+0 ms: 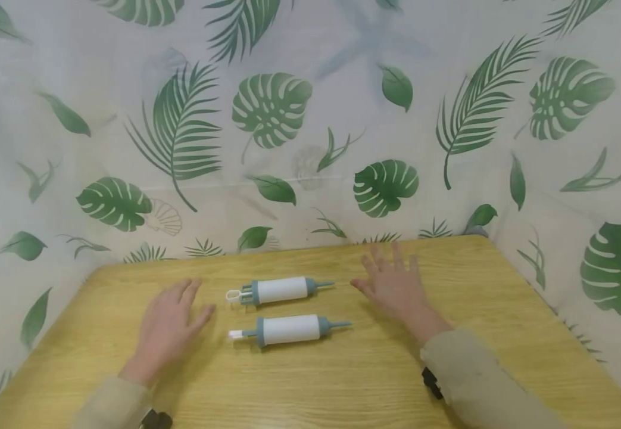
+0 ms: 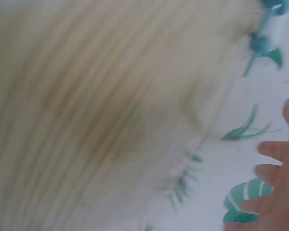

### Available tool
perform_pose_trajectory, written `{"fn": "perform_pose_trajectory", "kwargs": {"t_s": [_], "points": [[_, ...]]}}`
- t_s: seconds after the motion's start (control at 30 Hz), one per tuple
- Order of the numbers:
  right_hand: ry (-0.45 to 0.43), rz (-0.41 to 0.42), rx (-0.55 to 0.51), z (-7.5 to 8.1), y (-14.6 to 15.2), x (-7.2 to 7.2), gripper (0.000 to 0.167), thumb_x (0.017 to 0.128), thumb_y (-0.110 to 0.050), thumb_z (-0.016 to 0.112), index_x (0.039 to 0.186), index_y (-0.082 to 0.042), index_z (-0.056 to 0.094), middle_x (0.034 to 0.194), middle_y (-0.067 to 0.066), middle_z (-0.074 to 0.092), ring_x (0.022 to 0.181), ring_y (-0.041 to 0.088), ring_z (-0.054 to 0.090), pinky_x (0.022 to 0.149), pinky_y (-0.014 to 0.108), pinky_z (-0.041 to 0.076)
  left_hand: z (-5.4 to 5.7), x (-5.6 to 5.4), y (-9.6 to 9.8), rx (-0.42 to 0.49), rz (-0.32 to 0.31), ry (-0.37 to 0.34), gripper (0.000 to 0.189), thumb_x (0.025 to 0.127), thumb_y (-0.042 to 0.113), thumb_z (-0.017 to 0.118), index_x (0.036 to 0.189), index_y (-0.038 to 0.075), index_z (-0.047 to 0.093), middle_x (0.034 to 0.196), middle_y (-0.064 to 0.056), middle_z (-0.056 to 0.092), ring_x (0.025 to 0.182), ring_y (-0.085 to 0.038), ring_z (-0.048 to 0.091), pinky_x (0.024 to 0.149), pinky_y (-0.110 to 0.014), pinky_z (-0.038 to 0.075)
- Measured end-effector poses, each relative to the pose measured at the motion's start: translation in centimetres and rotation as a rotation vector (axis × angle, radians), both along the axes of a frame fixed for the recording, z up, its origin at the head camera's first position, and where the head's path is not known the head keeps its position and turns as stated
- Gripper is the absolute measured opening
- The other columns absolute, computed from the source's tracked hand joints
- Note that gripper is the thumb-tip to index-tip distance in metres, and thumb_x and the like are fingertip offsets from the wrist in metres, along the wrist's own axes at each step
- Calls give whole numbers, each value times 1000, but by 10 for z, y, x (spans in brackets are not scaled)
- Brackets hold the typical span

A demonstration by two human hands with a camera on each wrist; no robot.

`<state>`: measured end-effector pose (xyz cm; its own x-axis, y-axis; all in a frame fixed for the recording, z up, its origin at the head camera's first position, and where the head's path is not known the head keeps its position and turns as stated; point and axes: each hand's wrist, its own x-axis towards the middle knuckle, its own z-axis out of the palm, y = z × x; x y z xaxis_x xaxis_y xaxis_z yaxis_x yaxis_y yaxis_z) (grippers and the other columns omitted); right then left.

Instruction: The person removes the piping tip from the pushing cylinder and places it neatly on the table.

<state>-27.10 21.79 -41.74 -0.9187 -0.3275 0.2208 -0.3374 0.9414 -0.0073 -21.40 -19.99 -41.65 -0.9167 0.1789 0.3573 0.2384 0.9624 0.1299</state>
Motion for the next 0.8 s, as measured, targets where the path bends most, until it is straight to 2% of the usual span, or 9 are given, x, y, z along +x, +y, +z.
{"fn": "perform_pose_trajectory", "kwargs": {"t_s": [0.13,0.3,0.4,0.47,0.6,0.7,0.8], "points": [[-139,52,-131,5,-11,11,70,98,-60,31,146,-9,40,155,16,23,138,51,11,101,73,17,-4,8,12,171,-28,-40,63,95,48,51,139,3,45,136,-19,49,125,-38,43,103,-57,31],[-273,174,-363,6,-21,23,61,100,-47,41,142,-3,43,149,20,33,134,46,27,103,66,25,-12,17,30,401,-101,-95,56,96,42,54,137,5,47,135,-15,50,126,-35,42,104,-53,33],[-366,241,-512,6,-27,28,57,99,-42,47,140,-2,46,143,19,43,130,42,38,103,58,32,-15,21,40,498,-147,-104,51,96,36,57,136,5,49,134,-13,50,126,-33,42,104,-52,34],[-408,269,-571,5,-30,30,54,98,-41,52,137,-3,49,138,17,50,125,41,44,100,56,37,-17,22,47,540,-178,-104,50,96,33,58,136,5,50,134,-12,51,127,-32,42,104,-51,35],[-438,302,-589,1,-36,32,52,93,-40,60,130,-4,54,130,13,55,117,38,51,94,54,43,-20,23,59,565,-229,-86,45,95,27,60,132,4,52,132,-11,51,124,-31,44,102,-50,37],[-457,325,-545,-3,-39,32,53,90,-40,64,127,-3,56,126,12,57,114,36,53,94,51,44,-21,23,66,580,-267,-63,39,93,20,63,128,5,56,129,-10,53,122,-29,45,102,-49,38],[-471,345,-493,-4,-41,32,54,87,-40,67,124,-3,57,124,11,58,111,33,54,93,48,45,-23,22,74,636,-296,-69,34,92,18,64,124,7,59,126,-6,54,121,-27,46,101,-47,39]]}}
